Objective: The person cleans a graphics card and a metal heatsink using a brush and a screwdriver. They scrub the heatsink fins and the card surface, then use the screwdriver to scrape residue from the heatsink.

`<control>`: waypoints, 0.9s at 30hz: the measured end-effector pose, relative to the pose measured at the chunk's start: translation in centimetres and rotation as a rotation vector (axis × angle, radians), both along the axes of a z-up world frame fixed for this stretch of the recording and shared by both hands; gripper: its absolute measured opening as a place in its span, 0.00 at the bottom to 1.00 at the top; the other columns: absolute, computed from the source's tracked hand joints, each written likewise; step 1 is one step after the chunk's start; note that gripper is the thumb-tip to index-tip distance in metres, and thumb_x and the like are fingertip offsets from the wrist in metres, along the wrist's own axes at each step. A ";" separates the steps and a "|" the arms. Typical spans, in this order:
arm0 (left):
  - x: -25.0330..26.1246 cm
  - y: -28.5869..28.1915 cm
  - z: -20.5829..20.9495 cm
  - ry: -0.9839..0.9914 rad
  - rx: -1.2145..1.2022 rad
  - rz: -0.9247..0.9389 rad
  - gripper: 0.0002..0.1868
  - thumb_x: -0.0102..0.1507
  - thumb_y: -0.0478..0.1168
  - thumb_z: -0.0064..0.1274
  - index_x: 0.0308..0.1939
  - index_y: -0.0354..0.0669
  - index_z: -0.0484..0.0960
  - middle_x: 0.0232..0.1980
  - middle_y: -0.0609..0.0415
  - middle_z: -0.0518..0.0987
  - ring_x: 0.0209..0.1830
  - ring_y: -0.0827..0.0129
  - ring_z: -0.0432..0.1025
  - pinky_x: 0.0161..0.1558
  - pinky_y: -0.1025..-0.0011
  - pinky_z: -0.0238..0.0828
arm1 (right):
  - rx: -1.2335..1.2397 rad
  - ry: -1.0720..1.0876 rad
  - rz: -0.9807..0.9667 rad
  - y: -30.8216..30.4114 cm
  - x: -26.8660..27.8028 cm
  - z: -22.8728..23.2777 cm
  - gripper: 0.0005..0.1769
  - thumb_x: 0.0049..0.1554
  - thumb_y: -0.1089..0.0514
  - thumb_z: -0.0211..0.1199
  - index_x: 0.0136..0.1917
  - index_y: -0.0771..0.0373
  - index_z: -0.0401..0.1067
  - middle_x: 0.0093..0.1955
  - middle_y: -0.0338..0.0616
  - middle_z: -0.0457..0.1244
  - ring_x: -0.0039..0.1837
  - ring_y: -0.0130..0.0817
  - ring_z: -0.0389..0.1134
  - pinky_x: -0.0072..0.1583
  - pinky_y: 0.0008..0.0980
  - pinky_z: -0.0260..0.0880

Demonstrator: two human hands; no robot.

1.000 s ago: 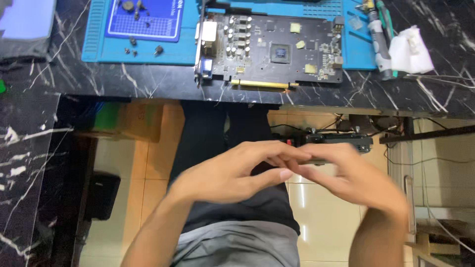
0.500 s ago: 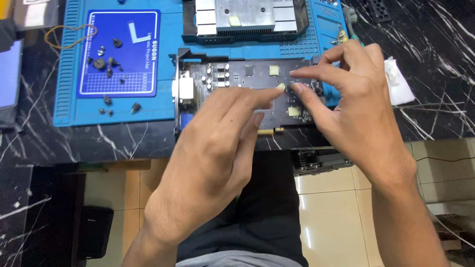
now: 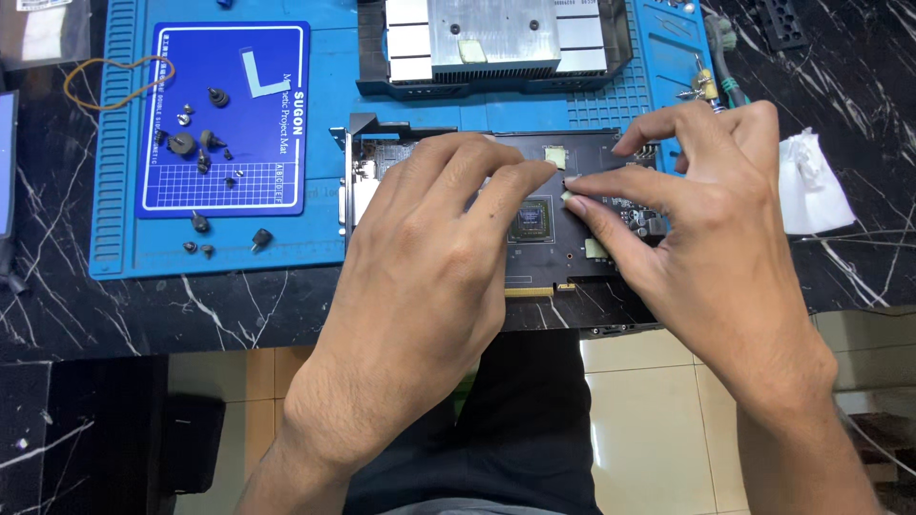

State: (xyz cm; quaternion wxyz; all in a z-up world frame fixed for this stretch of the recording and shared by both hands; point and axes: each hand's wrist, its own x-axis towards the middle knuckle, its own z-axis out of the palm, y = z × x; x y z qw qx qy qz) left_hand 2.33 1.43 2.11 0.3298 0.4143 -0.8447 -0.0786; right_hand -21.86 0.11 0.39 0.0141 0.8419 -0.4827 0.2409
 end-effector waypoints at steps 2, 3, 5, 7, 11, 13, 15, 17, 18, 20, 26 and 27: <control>0.1 -0.1 0.1 0.000 0.004 -0.004 0.24 0.68 0.19 0.51 0.67 0.33 0.83 0.62 0.42 0.82 0.66 0.44 0.75 0.65 0.49 0.75 | 0.012 0.005 -0.007 0.0 0.2 0.2 0.05 0.71 0.58 0.85 0.59 0.53 0.90 0.67 0.48 0.67 0.64 0.57 0.56 0.69 0.51 0.62; 0.2 -0.1 0.1 -0.001 0.009 -0.005 0.24 0.67 0.19 0.51 0.67 0.32 0.83 0.62 0.42 0.82 0.66 0.45 0.75 0.65 0.49 0.75 | 0.026 0.008 -0.012 0.1 0.3 0.3 0.05 0.71 0.58 0.84 0.60 0.53 0.90 0.67 0.48 0.67 0.63 0.56 0.56 0.66 0.48 0.64; 0.2 -0.1 0.1 0.004 0.011 -0.007 0.24 0.67 0.19 0.50 0.67 0.32 0.83 0.62 0.41 0.82 0.66 0.44 0.75 0.66 0.49 0.75 | 0.047 0.004 -0.019 0.1 0.4 0.4 0.05 0.71 0.58 0.83 0.59 0.54 0.89 0.67 0.48 0.67 0.64 0.56 0.56 0.67 0.48 0.64; 0.3 -0.1 0.0 0.008 0.011 -0.007 0.24 0.68 0.18 0.50 0.67 0.31 0.82 0.62 0.40 0.82 0.66 0.43 0.75 0.68 0.48 0.75 | 0.067 0.000 -0.024 0.1 0.5 0.7 0.05 0.71 0.58 0.83 0.59 0.54 0.88 0.67 0.49 0.67 0.65 0.56 0.56 0.67 0.48 0.64; 0.4 -0.1 0.0 0.005 0.020 -0.016 0.25 0.67 0.18 0.50 0.68 0.31 0.82 0.63 0.40 0.82 0.67 0.43 0.75 0.68 0.48 0.75 | 0.134 -0.005 -0.035 0.1 0.7 1.0 0.06 0.70 0.57 0.80 0.60 0.55 0.87 0.68 0.49 0.66 0.68 0.56 0.56 0.71 0.51 0.62; 0.4 0.0 0.0 0.001 0.026 -0.017 0.25 0.68 0.18 0.50 0.69 0.31 0.82 0.64 0.39 0.82 0.67 0.43 0.75 0.68 0.48 0.75 | 0.145 0.002 -0.039 0.0 0.7 1.0 0.06 0.70 0.57 0.79 0.61 0.56 0.87 0.68 0.51 0.66 0.70 0.58 0.57 0.71 0.53 0.63; 0.4 0.0 0.1 0.000 0.029 -0.019 0.24 0.68 0.19 0.52 0.69 0.31 0.82 0.64 0.40 0.82 0.68 0.43 0.74 0.69 0.48 0.74 | 0.153 -0.004 -0.035 -0.1 0.6 1.0 0.05 0.70 0.58 0.79 0.59 0.56 0.86 0.67 0.50 0.66 0.69 0.57 0.58 0.73 0.53 0.60; 0.4 0.0 0.0 -0.005 0.026 -0.016 0.25 0.68 0.19 0.51 0.69 0.31 0.83 0.63 0.40 0.82 0.68 0.43 0.75 0.69 0.48 0.75 | 0.184 -0.011 -0.047 -0.1 0.7 1.2 0.05 0.70 0.57 0.78 0.58 0.55 0.86 0.67 0.48 0.66 0.68 0.56 0.57 0.72 0.52 0.60; 0.3 0.0 -0.1 -0.009 0.023 -0.013 0.25 0.68 0.18 0.51 0.69 0.31 0.83 0.63 0.40 0.82 0.68 0.43 0.75 0.69 0.48 0.75 | 0.214 -0.018 -0.059 -0.1 0.7 1.3 0.05 0.69 0.56 0.78 0.58 0.53 0.86 0.67 0.46 0.66 0.67 0.56 0.56 0.71 0.51 0.60; 0.3 0.1 -0.1 -0.015 0.028 -0.011 0.25 0.68 0.18 0.51 0.69 0.31 0.83 0.63 0.40 0.82 0.68 0.43 0.75 0.69 0.48 0.75 | 0.243 -0.024 -0.063 -0.3 0.6 1.3 0.06 0.68 0.54 0.78 0.58 0.52 0.86 0.68 0.45 0.66 0.69 0.56 0.56 0.72 0.51 0.59; 0.2 0.2 -0.1 -0.018 0.037 -0.013 0.25 0.68 0.19 0.52 0.69 0.32 0.82 0.64 0.41 0.82 0.69 0.43 0.75 0.69 0.48 0.76 | 0.281 -0.042 -0.075 -0.5 0.4 1.6 0.05 0.73 0.57 0.72 0.59 0.51 0.88 0.67 0.45 0.65 0.69 0.55 0.55 0.74 0.51 0.59; 0.2 0.1 -0.1 -0.020 0.036 -0.012 0.25 0.68 0.19 0.52 0.69 0.32 0.82 0.64 0.41 0.82 0.69 0.43 0.75 0.69 0.48 0.75 | 0.261 -0.044 -0.067 -0.5 0.3 1.5 0.04 0.73 0.56 0.73 0.58 0.52 0.88 0.66 0.44 0.65 0.69 0.54 0.55 0.74 0.51 0.59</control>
